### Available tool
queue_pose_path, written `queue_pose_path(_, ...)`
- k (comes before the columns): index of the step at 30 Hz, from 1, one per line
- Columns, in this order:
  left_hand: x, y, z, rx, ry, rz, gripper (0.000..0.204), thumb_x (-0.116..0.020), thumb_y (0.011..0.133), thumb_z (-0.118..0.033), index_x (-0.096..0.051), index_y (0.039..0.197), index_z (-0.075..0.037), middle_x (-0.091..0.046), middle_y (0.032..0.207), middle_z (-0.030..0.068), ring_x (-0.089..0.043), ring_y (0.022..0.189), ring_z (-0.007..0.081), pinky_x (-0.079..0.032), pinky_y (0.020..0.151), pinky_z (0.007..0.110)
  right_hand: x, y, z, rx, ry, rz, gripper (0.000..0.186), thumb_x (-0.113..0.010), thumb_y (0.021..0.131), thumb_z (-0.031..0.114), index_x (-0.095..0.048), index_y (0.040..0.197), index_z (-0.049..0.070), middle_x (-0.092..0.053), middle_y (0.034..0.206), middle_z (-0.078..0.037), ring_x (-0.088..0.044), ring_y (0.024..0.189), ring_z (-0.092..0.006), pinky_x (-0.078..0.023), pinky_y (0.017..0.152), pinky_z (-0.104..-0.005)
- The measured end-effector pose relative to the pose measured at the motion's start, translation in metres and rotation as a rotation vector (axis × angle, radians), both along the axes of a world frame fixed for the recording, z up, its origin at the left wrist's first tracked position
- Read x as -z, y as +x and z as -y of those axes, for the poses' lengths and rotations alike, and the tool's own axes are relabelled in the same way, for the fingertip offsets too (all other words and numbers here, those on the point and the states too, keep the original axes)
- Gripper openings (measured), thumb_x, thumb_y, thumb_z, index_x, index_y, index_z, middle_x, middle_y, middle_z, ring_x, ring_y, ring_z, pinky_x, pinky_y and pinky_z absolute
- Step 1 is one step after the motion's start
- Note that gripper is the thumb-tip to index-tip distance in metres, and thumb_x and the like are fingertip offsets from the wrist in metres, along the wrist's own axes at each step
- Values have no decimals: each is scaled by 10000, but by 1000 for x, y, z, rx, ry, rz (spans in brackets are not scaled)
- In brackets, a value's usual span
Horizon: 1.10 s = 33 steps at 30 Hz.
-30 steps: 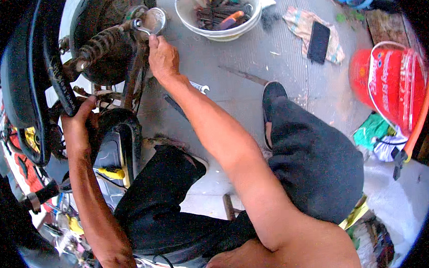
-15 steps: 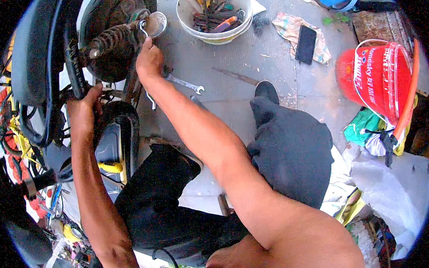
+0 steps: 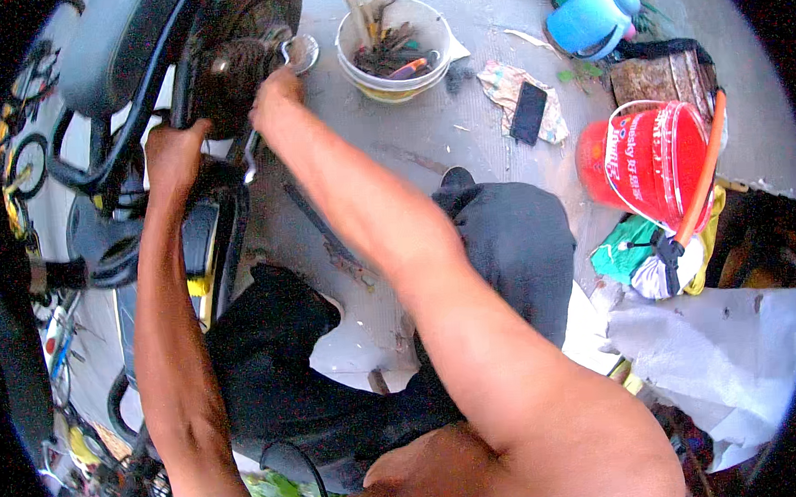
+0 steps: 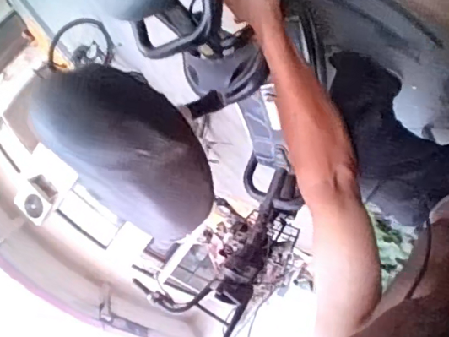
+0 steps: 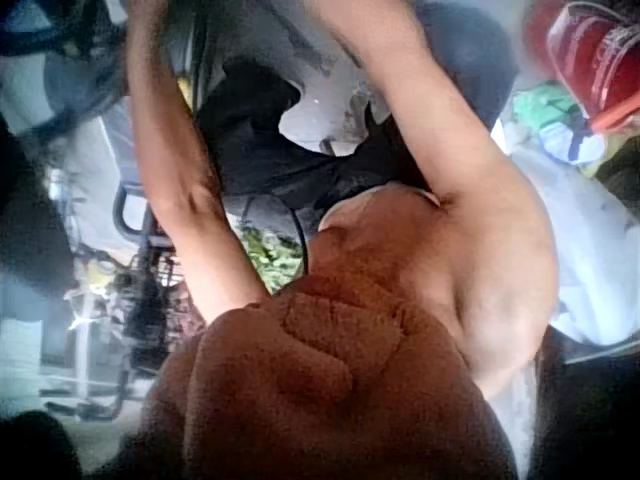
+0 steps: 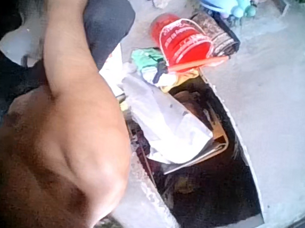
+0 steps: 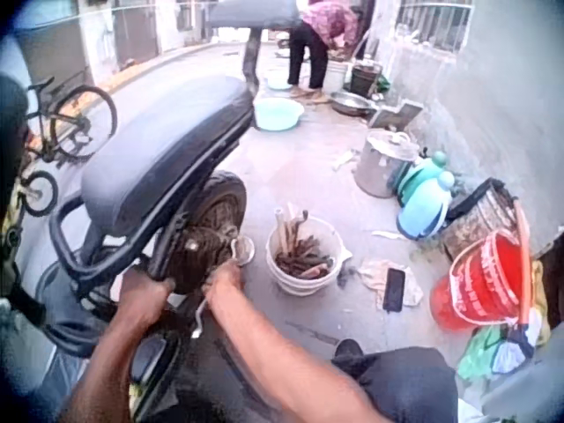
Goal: The person uses a screwdriver to pry open and remove the seat of a motorcycle. They then use a wrench to loosen and remove a bolt from the rear suspension area.
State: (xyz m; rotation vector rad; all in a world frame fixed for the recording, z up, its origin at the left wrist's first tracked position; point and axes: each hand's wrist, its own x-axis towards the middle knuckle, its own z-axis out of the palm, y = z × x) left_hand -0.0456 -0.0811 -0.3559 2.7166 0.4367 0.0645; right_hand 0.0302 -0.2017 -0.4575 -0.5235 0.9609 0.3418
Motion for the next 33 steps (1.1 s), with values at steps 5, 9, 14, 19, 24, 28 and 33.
queue_pose_path(5,-7,0,11,-17,25,-19,474,-663,716,-387,-678,815,77,-674,773,255,-691,815,362,-513,752,427,43,8,16,-295,-722,-4,517,-459,949,448,-619,1139,-4,-655,1138,-185,-657,940,-358,-527,747,-493)
queue_pose_path(9,-10,0,5,-37,-21,-96,561,-659,717,-434,-696,966,67,-669,951,296,-655,967,414,-501,866,441,51,21,54,-656,-699,209,394,-398,995,407,-502,822,69,-478,628,-65,-392,480,-171,-302,399,-340)
queue_pose_path(14,-17,-6,0,-64,0,-121,516,-665,714,-423,-689,886,63,-684,822,251,-685,851,374,-508,790,419,27,8,96,-866,-575,327,437,-374,1004,481,-506,880,83,-476,639,-23,-361,485,-121,-298,405,-293)
queue_pose_path(19,-5,-2,-15,-117,-89,-123,420,-688,721,-366,-676,722,53,-662,669,174,-677,675,293,-493,656,384,-12,2,99,-889,-522,269,469,-456,989,470,-525,777,57,-466,621,-8,-370,489,-116,-299,396,-284)
queue_pose_path(24,-4,1,22,-111,-195,-89,374,-677,741,-327,-664,691,44,-631,601,119,-630,569,217,-475,576,358,33,24,94,-831,-804,300,455,-534,935,462,-591,882,14,-574,798,-98,-528,673,-217,-418,540,-380)
queue_pose_path(28,-22,-7,23,-152,-87,-50,414,-669,723,-339,-665,736,74,-659,673,207,-687,698,320,-500,698,395,13,7,74,-794,-736,175,506,-585,894,461,-671,1016,-23,-684,992,-181,-679,854,-310,-538,698,-461)
queue_pose_path(33,-6,4,19,-66,-78,-61,415,-659,707,-334,-662,741,80,-657,703,245,-679,746,376,-500,737,423,49,7,71,-764,-822,310,444,-523,926,404,-656,948,-19,-652,793,-179,-646,628,-306,-520,527,-454)
